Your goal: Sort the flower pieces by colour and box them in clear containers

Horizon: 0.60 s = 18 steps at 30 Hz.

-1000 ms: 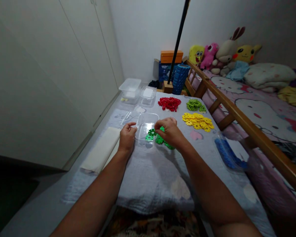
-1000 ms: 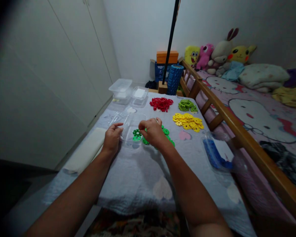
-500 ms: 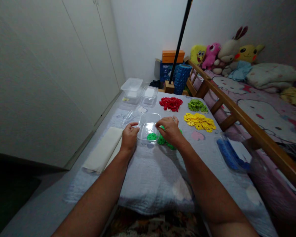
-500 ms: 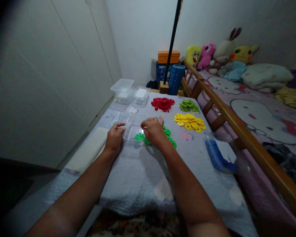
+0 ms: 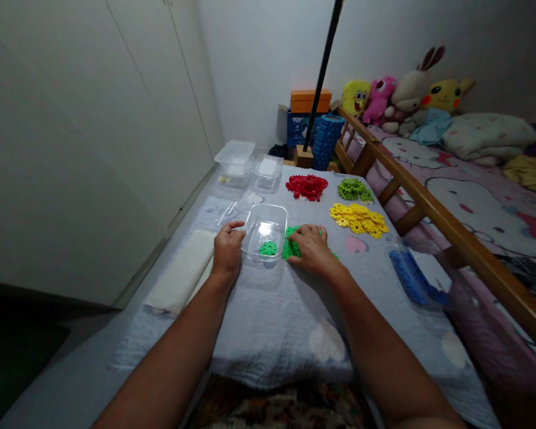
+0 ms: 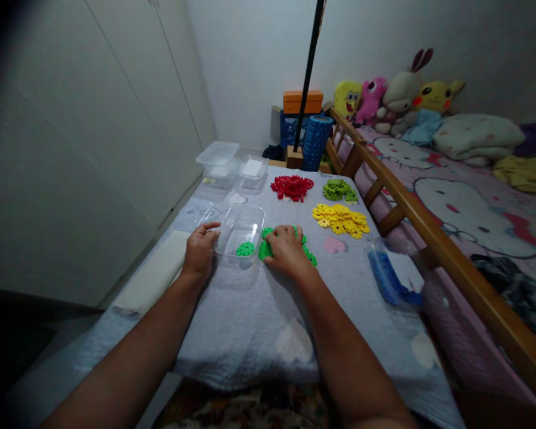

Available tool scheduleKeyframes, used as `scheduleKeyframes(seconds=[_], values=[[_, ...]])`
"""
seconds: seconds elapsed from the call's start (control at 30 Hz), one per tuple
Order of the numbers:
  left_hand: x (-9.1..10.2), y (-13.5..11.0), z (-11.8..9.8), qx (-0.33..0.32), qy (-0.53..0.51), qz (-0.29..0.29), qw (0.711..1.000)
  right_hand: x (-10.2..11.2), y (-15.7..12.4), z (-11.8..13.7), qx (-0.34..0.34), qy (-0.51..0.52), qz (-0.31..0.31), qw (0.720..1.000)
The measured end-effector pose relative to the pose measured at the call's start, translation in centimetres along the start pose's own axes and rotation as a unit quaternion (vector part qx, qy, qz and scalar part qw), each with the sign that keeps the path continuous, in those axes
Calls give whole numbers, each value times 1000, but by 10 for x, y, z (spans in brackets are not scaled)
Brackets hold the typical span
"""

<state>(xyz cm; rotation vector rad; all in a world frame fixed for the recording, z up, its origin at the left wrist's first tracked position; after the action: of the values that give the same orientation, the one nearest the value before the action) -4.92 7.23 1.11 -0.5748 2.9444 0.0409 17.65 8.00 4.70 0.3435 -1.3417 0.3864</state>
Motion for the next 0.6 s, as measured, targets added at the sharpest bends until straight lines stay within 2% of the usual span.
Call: scheduleKeyframes(seconds=[0.17, 0.37, 0.5, 0.6], values=[[0, 0, 1, 1, 2, 1, 1000, -4, 1, -4, -2, 3, -11, 1000], [-1, 0, 2, 2, -6, 5, 1000, 0, 2, -16, -20, 48, -19, 998], [0, 2, 5, -1, 5, 6, 1000, 12, 1, -31, -26, 162, -22, 986], [1, 3, 8, -2, 7, 10, 1000, 24, -1, -42, -41, 274, -71, 958]])
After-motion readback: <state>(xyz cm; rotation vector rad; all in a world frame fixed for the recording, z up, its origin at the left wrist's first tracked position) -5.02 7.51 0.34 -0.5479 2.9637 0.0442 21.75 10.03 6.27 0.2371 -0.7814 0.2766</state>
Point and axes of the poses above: each hand's wrist, its own y-axis towards the middle knuckle, its own x-axis out of the back of the hand, z = x × y, the point moved 5 cm from there along y, towards the middle knuckle, and after that the axes turned 3 degrees about z, right-handed, at the moved point
